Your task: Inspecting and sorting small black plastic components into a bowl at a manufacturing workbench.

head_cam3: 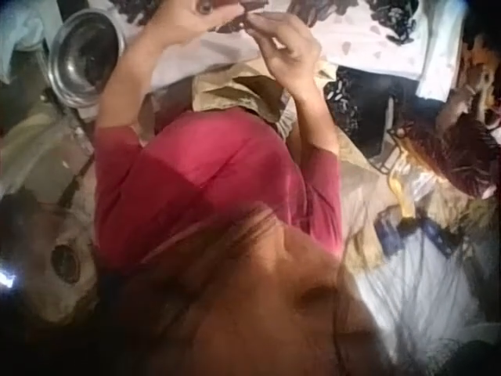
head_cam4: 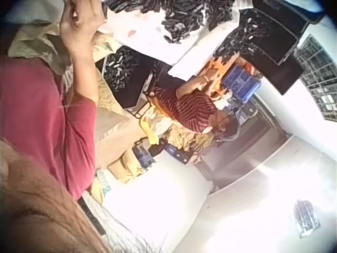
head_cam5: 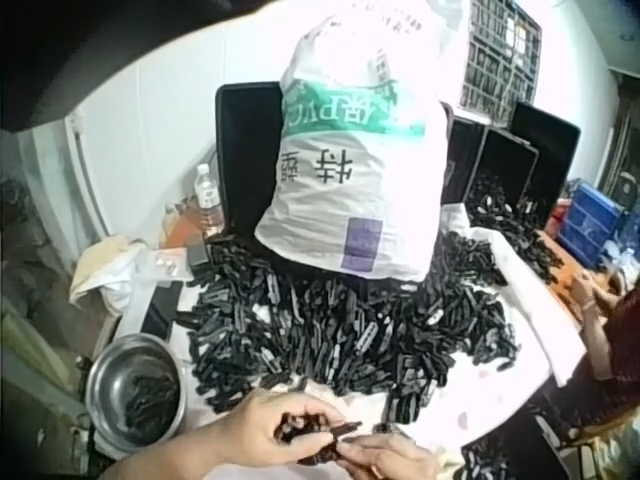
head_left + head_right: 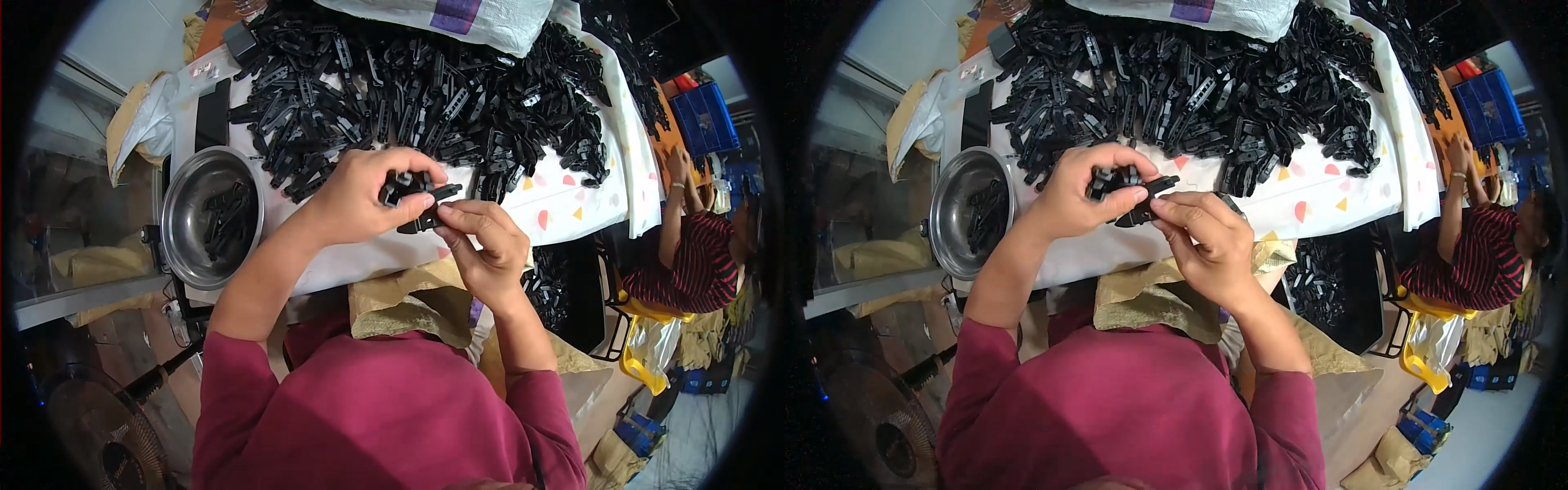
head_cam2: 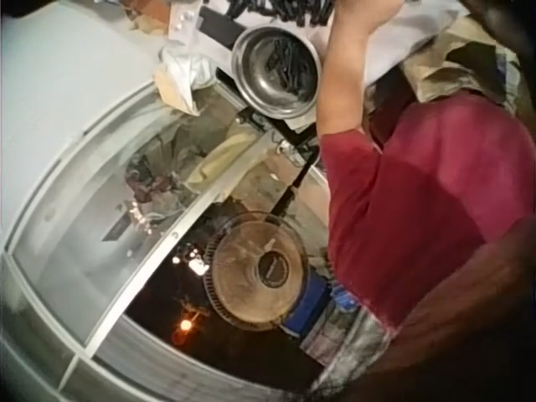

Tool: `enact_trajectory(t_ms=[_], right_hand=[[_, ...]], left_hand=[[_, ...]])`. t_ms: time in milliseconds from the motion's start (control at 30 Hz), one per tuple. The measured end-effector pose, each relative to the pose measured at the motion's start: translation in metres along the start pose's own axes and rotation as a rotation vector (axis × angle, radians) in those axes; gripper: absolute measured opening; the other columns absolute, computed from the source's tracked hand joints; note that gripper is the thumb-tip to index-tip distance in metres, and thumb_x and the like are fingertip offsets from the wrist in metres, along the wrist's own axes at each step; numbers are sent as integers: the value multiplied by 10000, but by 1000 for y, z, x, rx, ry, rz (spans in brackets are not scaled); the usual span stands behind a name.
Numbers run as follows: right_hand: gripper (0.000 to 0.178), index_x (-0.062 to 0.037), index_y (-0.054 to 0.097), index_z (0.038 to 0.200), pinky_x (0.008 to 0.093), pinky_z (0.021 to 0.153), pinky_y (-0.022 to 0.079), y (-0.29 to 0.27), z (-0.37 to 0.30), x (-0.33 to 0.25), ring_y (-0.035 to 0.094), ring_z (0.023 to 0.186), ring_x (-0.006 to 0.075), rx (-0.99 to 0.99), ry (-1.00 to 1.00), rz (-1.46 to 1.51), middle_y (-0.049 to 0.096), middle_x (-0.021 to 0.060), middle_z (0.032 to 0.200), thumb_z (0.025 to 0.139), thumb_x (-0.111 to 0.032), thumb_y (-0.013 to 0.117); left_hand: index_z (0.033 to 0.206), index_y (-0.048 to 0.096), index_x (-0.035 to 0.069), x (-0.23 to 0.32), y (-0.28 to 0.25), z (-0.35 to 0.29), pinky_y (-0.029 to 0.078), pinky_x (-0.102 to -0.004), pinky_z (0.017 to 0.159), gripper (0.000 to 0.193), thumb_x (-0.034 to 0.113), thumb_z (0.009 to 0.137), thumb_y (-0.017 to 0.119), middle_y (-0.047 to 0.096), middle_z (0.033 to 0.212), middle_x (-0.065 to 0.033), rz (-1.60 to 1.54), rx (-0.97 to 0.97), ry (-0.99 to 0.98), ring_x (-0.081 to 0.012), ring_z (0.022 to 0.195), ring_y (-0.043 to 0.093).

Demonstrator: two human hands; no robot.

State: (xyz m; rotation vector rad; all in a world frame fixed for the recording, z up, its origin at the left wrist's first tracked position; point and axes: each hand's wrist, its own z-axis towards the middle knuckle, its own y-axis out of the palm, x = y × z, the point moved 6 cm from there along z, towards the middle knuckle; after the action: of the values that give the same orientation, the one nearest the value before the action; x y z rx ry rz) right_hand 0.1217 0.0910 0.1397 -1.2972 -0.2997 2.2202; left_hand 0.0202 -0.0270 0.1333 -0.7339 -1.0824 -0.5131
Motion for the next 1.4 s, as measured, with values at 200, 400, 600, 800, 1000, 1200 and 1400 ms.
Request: enact_trajectory(t_ms=[200,400,600,800,1000,1200,1400], right_hand=[[239,5,642,883,240,592,515,4,-3,-8,627,694,172,-6,-109,-111,631,96,832,672,96,706],[248,-9,646,869,282,581,515,3,-5,8,634,715,218,35,-89,-72,624,100,806,649,99,681],[209,1,626,837,268,597,518,-1,-2,1,631,732,202,33,-78,-54,628,105,817,666,100,691],[189,-7,623,832,276,591,516,-3,0,5,635,724,218,39,-46,-17,629,103,812,680,85,688],[240,-5,608,894,263,645,517,-4,-2,-1,625,782,197,5,-75,-113,615,96,847,687,84,691],[307,12,550,1016,250,750,503,6,4,9,594,863,142,-138,347,248,590,64,916,739,43,680],[323,32,583,1029,260,730,493,12,-8,29,600,809,132,-378,329,180,620,82,905,731,3,706]], left_hand=[[952,591,57,11,3,-6,502,-327,736,287,157,712,713,639,921,-87,197,-100,199,-256,825,628],[1072,533,75,5,10,-12,475,-321,808,488,202,658,759,573,1069,-98,289,-94,163,-244,961,584],[1078,537,46,-12,9,-10,434,-286,856,561,121,587,798,580,1027,-51,-91,-87,-127,-147,961,551],[1073,547,51,-10,8,-14,437,-268,831,562,155,594,821,584,1001,-39,-114,-34,-156,-129,929,556],[1011,560,58,22,8,-14,481,-309,743,452,110,614,768,624,935,-85,367,17,104,-236,848,623],[1004,549,52,16,8,-21,484,-315,749,448,122,619,768,617,932,-80,235,43,231,-246,838,618],[1007,549,56,19,6,-25,475,-338,736,410,171,667,747,596,909,-85,329,-88,158,-263,815,596]])
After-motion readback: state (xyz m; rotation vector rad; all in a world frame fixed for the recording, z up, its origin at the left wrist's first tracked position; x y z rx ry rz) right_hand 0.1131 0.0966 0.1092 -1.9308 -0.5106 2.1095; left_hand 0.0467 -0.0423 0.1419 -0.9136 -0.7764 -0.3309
